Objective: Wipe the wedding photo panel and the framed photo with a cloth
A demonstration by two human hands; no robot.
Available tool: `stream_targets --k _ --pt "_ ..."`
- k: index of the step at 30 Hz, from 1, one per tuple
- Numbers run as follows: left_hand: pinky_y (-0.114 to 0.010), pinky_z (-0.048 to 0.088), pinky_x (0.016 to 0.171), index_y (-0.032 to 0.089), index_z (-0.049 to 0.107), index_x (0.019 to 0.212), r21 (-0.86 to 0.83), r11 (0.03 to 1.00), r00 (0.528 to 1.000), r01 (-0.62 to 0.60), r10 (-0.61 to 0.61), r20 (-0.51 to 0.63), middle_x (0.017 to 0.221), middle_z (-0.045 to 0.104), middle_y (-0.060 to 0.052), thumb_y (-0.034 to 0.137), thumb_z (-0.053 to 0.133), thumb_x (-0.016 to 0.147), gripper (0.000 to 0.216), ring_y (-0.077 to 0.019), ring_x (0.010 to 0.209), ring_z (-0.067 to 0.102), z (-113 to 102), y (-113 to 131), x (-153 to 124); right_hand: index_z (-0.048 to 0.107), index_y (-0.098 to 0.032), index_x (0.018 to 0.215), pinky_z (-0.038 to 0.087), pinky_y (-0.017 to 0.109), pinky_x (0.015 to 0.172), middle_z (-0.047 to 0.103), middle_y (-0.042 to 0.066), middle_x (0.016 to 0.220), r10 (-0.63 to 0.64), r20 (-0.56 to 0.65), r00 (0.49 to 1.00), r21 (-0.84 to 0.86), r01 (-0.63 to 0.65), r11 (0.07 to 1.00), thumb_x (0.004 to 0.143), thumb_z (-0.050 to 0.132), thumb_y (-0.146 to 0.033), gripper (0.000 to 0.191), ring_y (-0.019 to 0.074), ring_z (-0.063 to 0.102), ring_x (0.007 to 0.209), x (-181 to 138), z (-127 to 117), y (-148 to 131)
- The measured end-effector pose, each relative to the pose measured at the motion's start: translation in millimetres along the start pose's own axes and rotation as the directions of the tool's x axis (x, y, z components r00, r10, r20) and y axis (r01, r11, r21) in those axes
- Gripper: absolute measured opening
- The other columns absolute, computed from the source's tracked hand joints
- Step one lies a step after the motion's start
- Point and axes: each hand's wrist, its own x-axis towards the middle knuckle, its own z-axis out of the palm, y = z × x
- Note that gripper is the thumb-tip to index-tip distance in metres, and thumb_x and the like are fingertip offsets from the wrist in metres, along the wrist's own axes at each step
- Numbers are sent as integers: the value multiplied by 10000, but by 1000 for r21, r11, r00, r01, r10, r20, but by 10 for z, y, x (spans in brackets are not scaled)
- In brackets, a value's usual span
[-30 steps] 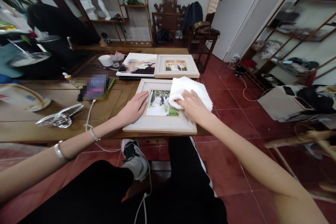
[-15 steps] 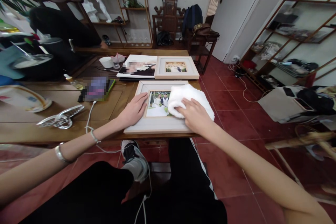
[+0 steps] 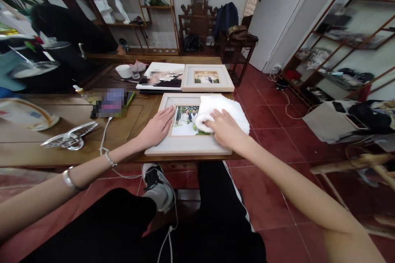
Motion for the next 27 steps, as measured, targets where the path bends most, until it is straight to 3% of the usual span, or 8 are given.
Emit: stream_targets --k 4,8,11,16,21,24,27 --pt "-488 336 1141 66 353 1463 -8 1000 1000 -5 5 -6 1535 359 -138 264 248 984 528 -249 1427 299 12 -12 7 668 -131 1169 379 467 1048 595 201 1269 -108 92 990 37 105 994 708 455 19 530 333 495 1266 -420 -228 -298" --pt "-502 334 1138 60 364 1455 -11 1000 1000 -5 5 -16 1526 373 -148 269 250 986 527 -254 1417 315 25 -18 9 658 -149 1192 395 464 1060 577 182 1326 -73 115 991 91 63 994 699 461 24 559 321 477 1304 -495 -239 -408" --pt "-510 333 1137 69 368 1454 -10 1000 1000 -13 13 -22 1525 375 -144 263 259 985 520 -254 1415 318 28 -19 6 619 -131 1257 332 480 1118 492 181 1430 8 44 999 106 -12 994 726 452 16 576 320 389 1375 -288 -65 -303" --pt "-488 344 1134 72 371 1452 -6 1000 999 -20 20 -26 1524 378 -144 253 274 980 515 -249 1416 317 24 -23 0 549 -130 1342 269 483 1151 413 147 1503 142 -94 985 128 -129 983 750 442 2 617 309 298 1424 342 170 86" --pt "-498 338 1135 88 372 1454 -15 1000 1000 -1 1 -20 1525 378 -135 260 276 983 510 -250 1414 320 19 -22 -1 564 -128 1331 267 521 1117 429 146 1493 81 -65 995 60 -77 995 779 422 19 589 344 282 1419 721 190 237" --pt "-494 343 1133 76 372 1452 -24 1000 1000 -3 2 -30 1521 381 -147 258 274 985 511 -251 1413 321 25 -20 1 615 -104 1268 281 535 1097 422 178 1492 22 13 1000 45 -23 999 778 430 17 538 383 314 1393 558 147 110" --pt "-496 343 1133 70 383 1444 -31 1000 999 0 -1 -37 1517 387 -152 258 277 984 508 -254 1411 324 34 -17 1 671 -98 1176 314 543 1077 467 199 1453 -54 95 994 75 47 996 755 454 11 486 395 366 1362 185 5 -113"
